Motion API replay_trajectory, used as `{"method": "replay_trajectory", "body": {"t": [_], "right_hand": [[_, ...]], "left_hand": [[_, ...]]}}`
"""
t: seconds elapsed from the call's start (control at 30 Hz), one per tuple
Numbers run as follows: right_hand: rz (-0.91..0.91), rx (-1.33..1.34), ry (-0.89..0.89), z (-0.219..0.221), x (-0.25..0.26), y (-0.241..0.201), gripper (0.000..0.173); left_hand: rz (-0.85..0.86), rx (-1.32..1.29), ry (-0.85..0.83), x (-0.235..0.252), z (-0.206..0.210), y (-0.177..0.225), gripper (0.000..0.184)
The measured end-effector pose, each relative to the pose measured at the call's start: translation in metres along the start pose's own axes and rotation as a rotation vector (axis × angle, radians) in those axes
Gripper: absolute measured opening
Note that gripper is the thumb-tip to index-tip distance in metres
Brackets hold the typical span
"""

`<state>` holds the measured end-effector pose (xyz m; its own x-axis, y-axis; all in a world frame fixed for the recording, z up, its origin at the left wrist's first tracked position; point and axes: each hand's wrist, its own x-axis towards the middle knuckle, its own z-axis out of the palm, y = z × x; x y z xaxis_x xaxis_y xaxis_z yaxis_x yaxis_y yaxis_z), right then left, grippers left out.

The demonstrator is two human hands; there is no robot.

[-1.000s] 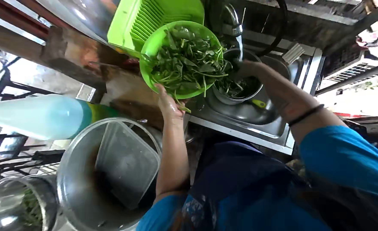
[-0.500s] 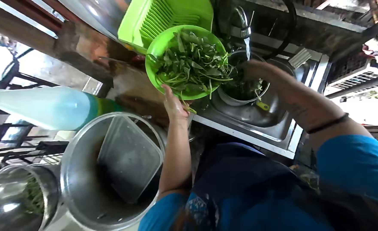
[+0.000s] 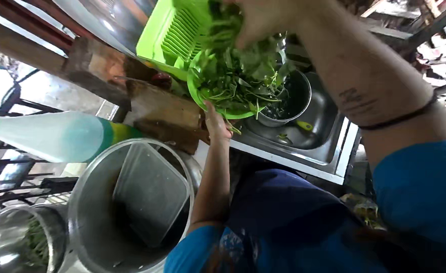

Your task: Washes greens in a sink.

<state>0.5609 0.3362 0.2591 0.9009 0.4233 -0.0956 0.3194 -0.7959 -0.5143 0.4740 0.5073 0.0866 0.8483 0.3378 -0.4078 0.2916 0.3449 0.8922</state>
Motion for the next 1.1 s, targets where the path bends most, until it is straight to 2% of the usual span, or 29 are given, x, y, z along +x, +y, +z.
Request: {"method": "replay_trajectory", "body": {"t": [0.07,0.13,0.2,0.27,0.33,0.37,0.43,0.47,0.53,0.6,0.67,0.73,0.8,0.9,1.0,1.1], "right_hand": [[-0.078,-0.137,-0.1,0.021,0.016,-0.006,0.08],[-0.086,-0.208,-0.158,0.036,0.021,-0.009,0.086],[-0.099,-0.21,-0.144,0.032,0.015,-0.008,0.075],[-0.083,-0.092,0.005,0.016,0.001,0.003,0.055],[-0.012,0.037,0.215,0.008,-0.014,0.031,0.029],[0.081,0.047,0.232,0.007,-0.023,0.048,0.025],[0.385,0.041,0.04,0.028,-0.031,0.097,0.031],[0.522,0.064,-0.049,0.052,-0.028,0.133,0.038],[0.659,0.108,-0.157,0.109,-0.019,0.188,0.061],[0.727,0.283,-0.104,0.156,-0.011,0.209,0.076],[0.705,0.498,-0.031,0.191,-0.002,0.209,0.068],[0.562,0.658,-0.116,0.196,0.0,0.198,0.054],[0.447,0.779,0.04,0.215,-0.01,0.184,0.052],[0.633,1.022,-0.01,0.186,-0.025,0.122,0.048],[0.627,1.201,-0.046,0.211,-0.007,0.135,0.041],[0.742,1.264,-0.134,0.214,0.001,0.139,0.038]], "left_hand": [[0.005,0.004,-0.021,-0.001,0.001,-0.001,0.058],[0.011,-0.052,-0.039,-0.001,0.001,-0.002,0.055],[-0.01,-0.105,-0.064,-0.001,-0.003,-0.004,0.055],[-0.012,-0.056,-0.01,0.0,-0.008,-0.006,0.057],[0.005,0.016,0.043,0.0,-0.012,-0.005,0.059],[0.026,0.02,0.051,0.001,-0.014,-0.004,0.057],[0.056,-0.002,0.069,0.002,-0.017,0.0,0.056],[0.06,-0.002,0.068,0.001,-0.02,0.004,0.057],[0.105,-0.034,0.073,0.0,-0.019,0.011,0.054],[0.139,-0.095,0.052,-0.005,-0.019,0.019,0.051],[0.158,-0.115,0.045,-0.008,-0.021,0.025,0.051],[0.156,-0.109,0.055,-0.01,-0.022,0.03,0.051],[0.145,-0.109,0.066,-0.009,-0.024,0.03,0.052],[0.131,-0.099,0.067,-0.008,-0.025,0.028,0.052],[0.111,-0.131,0.064,-0.008,-0.024,0.027,0.054],[0.096,-0.13,0.075,-0.005,-0.023,0.024,0.054]]}}
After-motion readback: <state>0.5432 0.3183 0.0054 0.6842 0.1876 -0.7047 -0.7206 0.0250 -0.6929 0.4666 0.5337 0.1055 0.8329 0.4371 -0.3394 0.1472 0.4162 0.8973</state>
